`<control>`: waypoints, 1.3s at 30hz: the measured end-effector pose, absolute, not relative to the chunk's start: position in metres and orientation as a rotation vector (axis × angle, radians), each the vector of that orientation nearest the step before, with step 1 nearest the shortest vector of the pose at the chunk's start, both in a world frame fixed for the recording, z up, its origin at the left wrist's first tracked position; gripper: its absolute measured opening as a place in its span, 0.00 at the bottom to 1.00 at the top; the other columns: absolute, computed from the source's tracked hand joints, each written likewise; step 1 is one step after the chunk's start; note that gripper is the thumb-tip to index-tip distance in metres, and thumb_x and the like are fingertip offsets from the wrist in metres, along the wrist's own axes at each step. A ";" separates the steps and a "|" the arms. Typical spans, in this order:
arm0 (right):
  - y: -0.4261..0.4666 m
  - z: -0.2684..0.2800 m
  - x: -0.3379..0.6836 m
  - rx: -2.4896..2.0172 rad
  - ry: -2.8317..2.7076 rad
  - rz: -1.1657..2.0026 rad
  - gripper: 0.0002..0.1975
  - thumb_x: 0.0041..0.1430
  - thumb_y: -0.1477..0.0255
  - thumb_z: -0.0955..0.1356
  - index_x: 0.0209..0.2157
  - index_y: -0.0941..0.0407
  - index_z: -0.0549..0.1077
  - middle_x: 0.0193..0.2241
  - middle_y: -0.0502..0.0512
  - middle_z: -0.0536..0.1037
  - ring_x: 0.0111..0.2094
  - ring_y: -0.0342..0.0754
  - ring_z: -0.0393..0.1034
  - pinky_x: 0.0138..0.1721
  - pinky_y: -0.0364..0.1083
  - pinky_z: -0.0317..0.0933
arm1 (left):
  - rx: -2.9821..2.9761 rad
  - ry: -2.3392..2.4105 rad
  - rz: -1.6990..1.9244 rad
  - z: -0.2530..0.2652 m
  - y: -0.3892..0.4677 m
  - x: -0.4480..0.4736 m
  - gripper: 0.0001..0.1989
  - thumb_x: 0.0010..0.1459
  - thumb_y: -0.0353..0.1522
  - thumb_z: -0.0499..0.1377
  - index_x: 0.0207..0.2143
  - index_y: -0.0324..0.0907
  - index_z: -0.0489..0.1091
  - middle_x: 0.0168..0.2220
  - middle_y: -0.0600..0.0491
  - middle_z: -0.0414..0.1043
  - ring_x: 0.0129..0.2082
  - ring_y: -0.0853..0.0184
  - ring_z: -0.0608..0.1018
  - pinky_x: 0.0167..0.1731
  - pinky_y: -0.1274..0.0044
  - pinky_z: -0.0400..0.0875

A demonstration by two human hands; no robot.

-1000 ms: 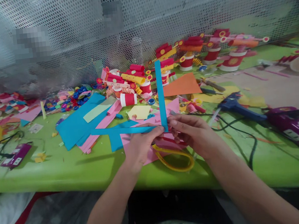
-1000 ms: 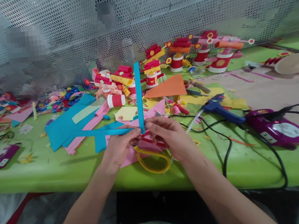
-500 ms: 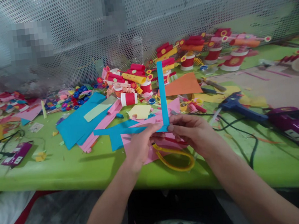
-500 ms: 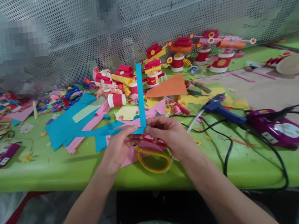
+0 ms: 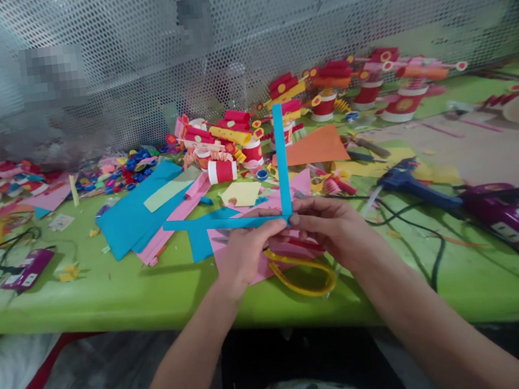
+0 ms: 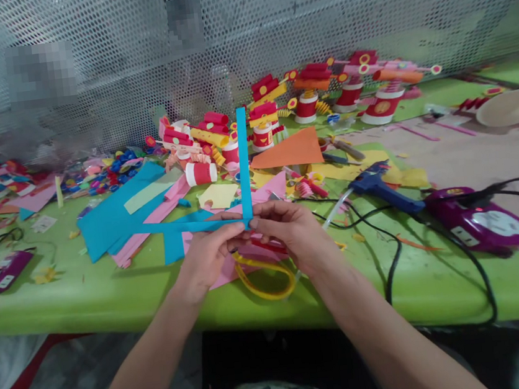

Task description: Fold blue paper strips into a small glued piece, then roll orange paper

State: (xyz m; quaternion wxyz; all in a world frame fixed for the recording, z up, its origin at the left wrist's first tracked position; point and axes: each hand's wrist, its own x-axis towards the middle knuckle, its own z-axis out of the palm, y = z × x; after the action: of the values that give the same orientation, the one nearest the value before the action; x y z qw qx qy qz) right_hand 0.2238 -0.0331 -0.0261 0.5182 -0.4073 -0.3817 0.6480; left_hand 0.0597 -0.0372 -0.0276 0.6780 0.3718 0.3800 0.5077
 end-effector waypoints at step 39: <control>-0.031 -0.029 0.223 -0.901 -0.888 1.555 0.13 0.39 0.72 0.83 0.31 0.53 0.84 0.28 0.49 0.83 0.27 0.43 0.79 0.34 0.40 0.75 | 0.885 0.912 1.198 -0.031 -0.037 0.058 0.08 0.53 0.33 0.70 0.32 0.40 0.75 0.28 0.54 0.79 0.29 0.68 0.83 0.36 0.77 0.79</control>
State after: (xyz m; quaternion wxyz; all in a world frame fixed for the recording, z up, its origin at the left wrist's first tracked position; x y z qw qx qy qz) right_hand 0.2231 -0.0307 -0.0289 0.5385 -0.3787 -0.3732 0.6537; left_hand 0.0582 -0.0372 -0.0308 0.6422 0.3885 0.4004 0.5256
